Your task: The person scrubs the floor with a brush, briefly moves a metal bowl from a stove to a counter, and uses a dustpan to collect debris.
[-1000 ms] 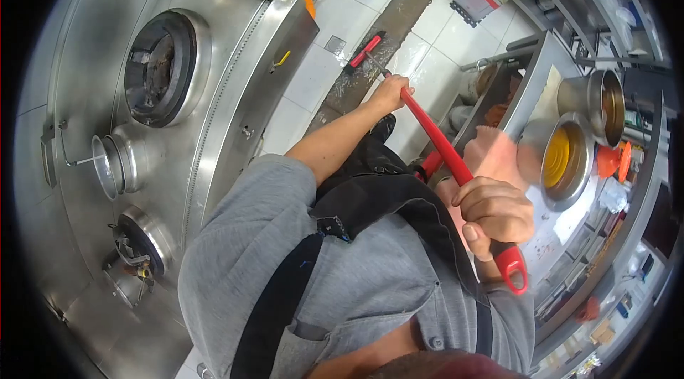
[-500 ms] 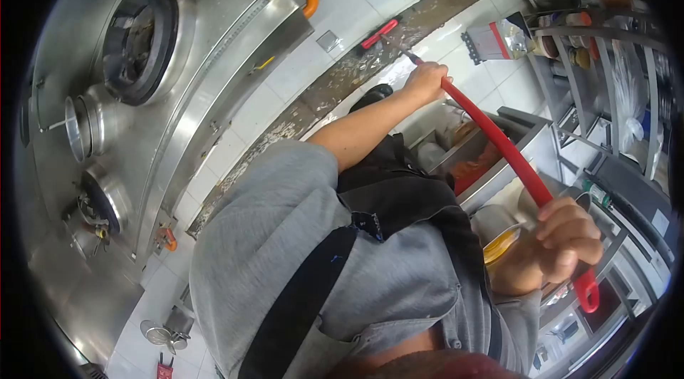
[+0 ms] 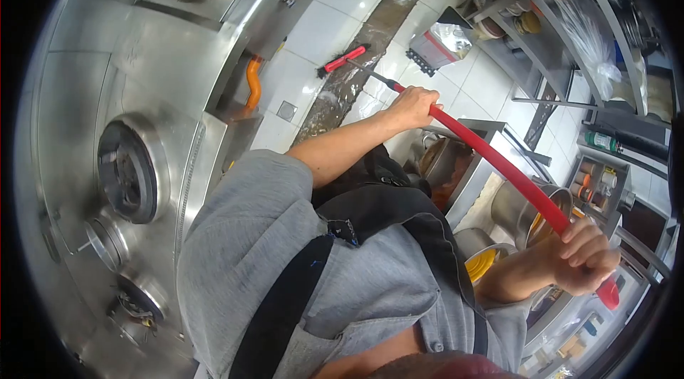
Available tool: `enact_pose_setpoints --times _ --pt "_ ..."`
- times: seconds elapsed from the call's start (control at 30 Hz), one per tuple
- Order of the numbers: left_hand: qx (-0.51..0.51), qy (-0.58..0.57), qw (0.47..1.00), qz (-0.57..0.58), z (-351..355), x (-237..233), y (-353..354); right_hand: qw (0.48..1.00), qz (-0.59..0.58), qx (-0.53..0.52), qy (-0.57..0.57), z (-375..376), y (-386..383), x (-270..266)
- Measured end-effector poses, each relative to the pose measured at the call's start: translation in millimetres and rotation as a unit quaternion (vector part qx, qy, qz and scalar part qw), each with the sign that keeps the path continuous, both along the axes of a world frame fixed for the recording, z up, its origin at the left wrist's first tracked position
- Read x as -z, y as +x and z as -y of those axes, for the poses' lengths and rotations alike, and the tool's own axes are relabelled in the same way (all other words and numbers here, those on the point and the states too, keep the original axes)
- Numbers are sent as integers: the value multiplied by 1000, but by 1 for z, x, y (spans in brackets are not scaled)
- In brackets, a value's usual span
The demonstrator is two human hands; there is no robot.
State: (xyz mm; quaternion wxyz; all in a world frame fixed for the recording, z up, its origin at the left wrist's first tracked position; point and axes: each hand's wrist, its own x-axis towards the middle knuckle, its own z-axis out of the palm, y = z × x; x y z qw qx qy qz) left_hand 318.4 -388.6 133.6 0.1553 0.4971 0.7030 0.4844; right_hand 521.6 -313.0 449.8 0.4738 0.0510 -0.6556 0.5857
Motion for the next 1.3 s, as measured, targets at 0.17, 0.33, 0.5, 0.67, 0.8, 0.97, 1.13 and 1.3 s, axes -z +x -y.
enact_pose_setpoints --times 0.17,0.33,0.5,0.67,0.8,0.97,1.13,1.3 --pt "-5 48 998 -32 -78 -11 -12 999 -32 21 13 -54 11 3" --pt "-45 77 995 -37 -159 -5 -58 981 -88 174 -8 -89 -29 32" --pt "-108 107 983 -102 -231 9 -112 969 37 240 -50 -121 -76 75" --pt "-76 24 991 -109 -299 66 -169 955 209 207 -34 -179 -104 108" --pt "-58 -8 995 -84 -336 93 -204 937 278 208 -29 -220 -138 136" --pt "-62 -21 996 -56 -368 117 -228 928 326 179 16 -266 -179 141" --pt "26 -112 991 -68 -368 89 -236 931 294 214 -31 -287 -186 124" --pt "70 -154 983 -74 -364 68 -227 928 258 249 -99 -293 -179 107"
